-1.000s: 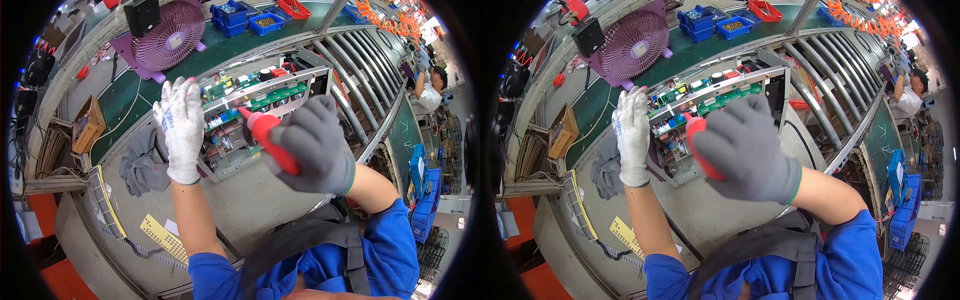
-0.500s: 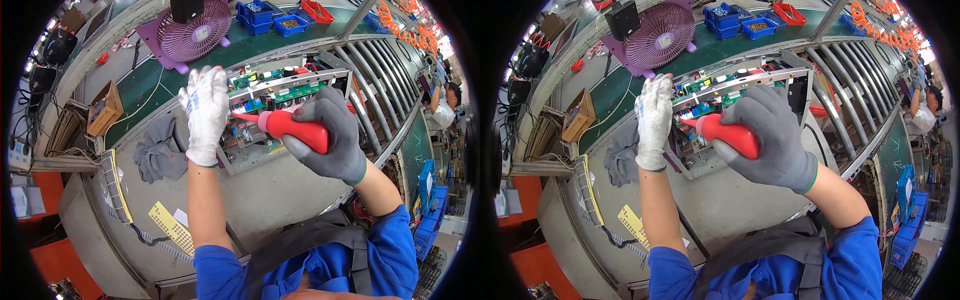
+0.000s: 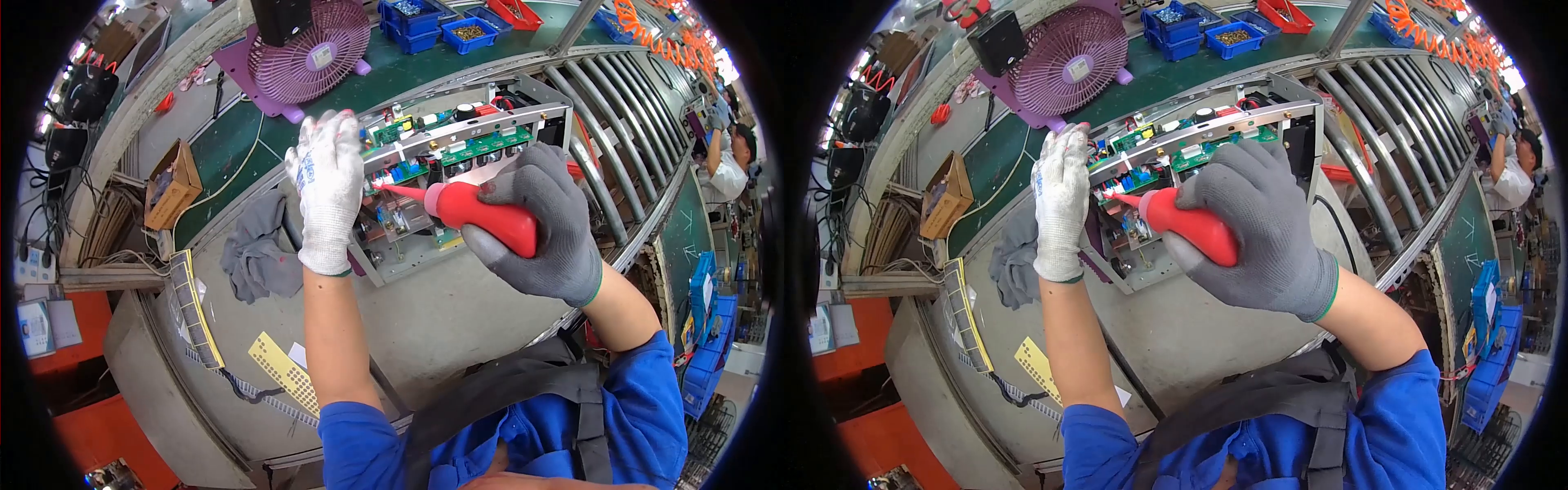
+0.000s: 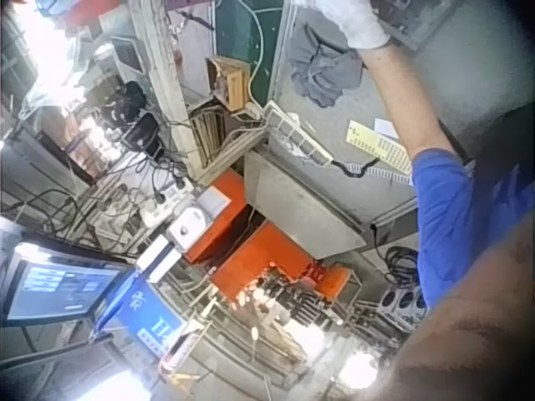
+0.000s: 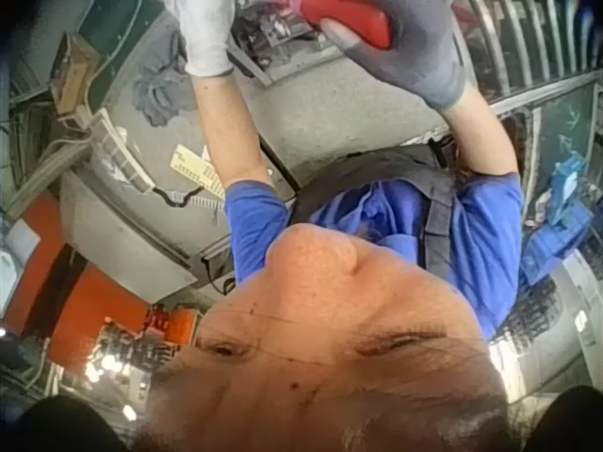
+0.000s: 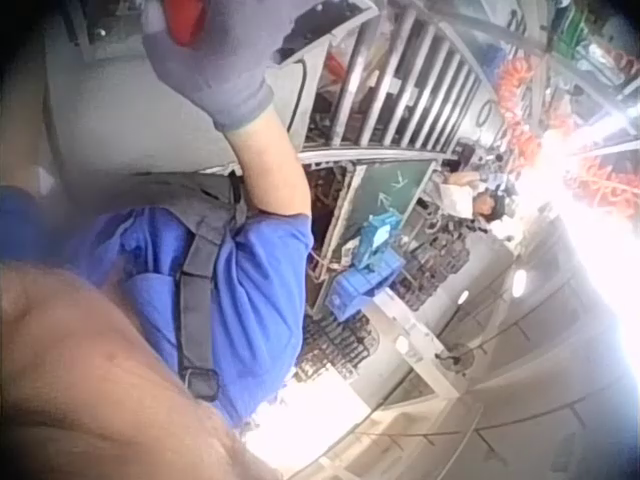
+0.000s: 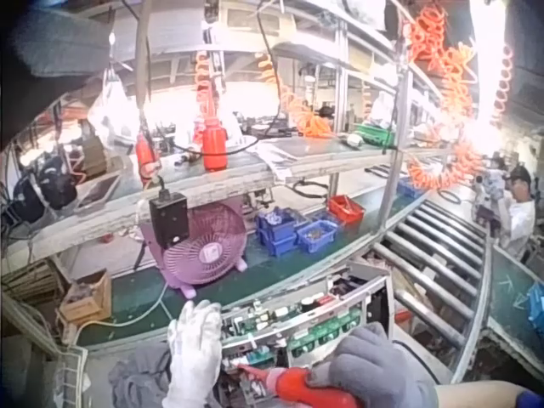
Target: Assembling and labeling electronic power supply units on a production line, including applying oil with a dispenser.
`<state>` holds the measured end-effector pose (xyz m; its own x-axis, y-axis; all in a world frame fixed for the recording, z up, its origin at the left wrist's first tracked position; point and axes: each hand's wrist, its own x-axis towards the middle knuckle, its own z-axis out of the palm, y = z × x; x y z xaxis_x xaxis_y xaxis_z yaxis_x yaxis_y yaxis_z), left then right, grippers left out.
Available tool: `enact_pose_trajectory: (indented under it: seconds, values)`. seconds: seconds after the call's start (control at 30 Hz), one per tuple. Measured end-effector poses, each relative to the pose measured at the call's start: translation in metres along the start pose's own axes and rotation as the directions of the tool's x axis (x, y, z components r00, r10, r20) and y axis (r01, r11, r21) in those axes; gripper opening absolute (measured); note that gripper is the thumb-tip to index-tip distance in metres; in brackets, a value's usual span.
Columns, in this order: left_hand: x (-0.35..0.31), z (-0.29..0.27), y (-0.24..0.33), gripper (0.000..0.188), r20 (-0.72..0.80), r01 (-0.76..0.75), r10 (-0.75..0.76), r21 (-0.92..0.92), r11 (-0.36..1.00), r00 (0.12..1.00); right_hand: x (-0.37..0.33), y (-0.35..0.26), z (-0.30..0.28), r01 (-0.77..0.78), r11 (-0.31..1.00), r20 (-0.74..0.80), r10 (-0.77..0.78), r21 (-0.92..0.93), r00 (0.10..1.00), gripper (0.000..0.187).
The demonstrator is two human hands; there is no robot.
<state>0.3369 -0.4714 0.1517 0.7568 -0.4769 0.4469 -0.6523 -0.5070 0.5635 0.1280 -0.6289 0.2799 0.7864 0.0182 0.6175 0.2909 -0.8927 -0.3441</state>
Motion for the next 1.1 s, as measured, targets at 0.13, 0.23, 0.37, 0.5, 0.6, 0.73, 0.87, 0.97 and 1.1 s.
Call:
enact_pose_trajectory:
  seconds: [0.13, 0.23, 0.37, 0.5, 0.6, 0.73, 0.87, 0.97, 1.1]
  values:
    - [0.004, -0.003, 0.001, 0.043, 0.046, 0.039, -0.039, 0.010, 0.999, 0.998, -0.002, 0.002, -0.002, -0.013, 1.000, 0.033, 0.012, 0.020, 0.999, 0.037]
    - [0.004, -0.002, 0.000, 0.043, 0.030, -0.011, 0.010, 0.021, 1.000, 0.999, -0.001, 0.002, -0.002, -0.021, 1.000, 0.016, 0.021, 0.016, 1.000, 0.036]
    - [0.007, -0.011, 0.012, 0.042, 0.075, 0.088, -0.085, -0.039, 0.995, 0.994, -0.003, 0.005, 0.001, -0.046, 0.998, -0.027, 0.047, 0.051, 0.999, 0.035]
    - [0.011, -0.012, 0.013, 0.042, 0.104, 0.107, -0.104, -0.020, 0.994, 0.989, -0.002, 0.003, -0.002, -0.041, 0.999, -0.007, 0.041, -0.008, 0.999, 0.035]
    - [0.013, -0.014, 0.018, 0.042, 0.109, 0.139, -0.134, -0.041, 0.989, 0.985, -0.003, 0.006, 0.001, -0.064, 0.998, -0.059, 0.065, 0.021, 0.996, 0.034]
    - [0.018, -0.010, 0.009, 0.044, 0.056, 0.081, -0.076, -0.081, 0.993, 0.995, -0.002, 0.005, 0.005, -0.099, 0.988, -0.027, 0.103, 0.115, 0.994, 0.033]
    - [0.018, -0.006, 0.000, 0.044, 0.057, 0.057, -0.053, -0.075, 0.996, 0.997, 0.009, -0.005, 0.019, -0.042, 0.997, -0.039, 0.044, 0.058, 0.998, 0.033]
    - [0.019, -0.006, 0.005, 0.045, 0.053, 0.066, -0.062, -0.071, 0.995, 0.997, 0.017, -0.005, 0.020, 0.042, 0.999, 0.006, -0.042, -0.011, 0.999, 0.034]
    - [0.019, -0.006, 0.004, 0.046, 0.046, 0.089, -0.086, -0.062, 0.994, 0.995, 0.021, -0.006, 0.020, 0.071, 0.997, 0.014, -0.071, -0.025, 0.997, 0.034]
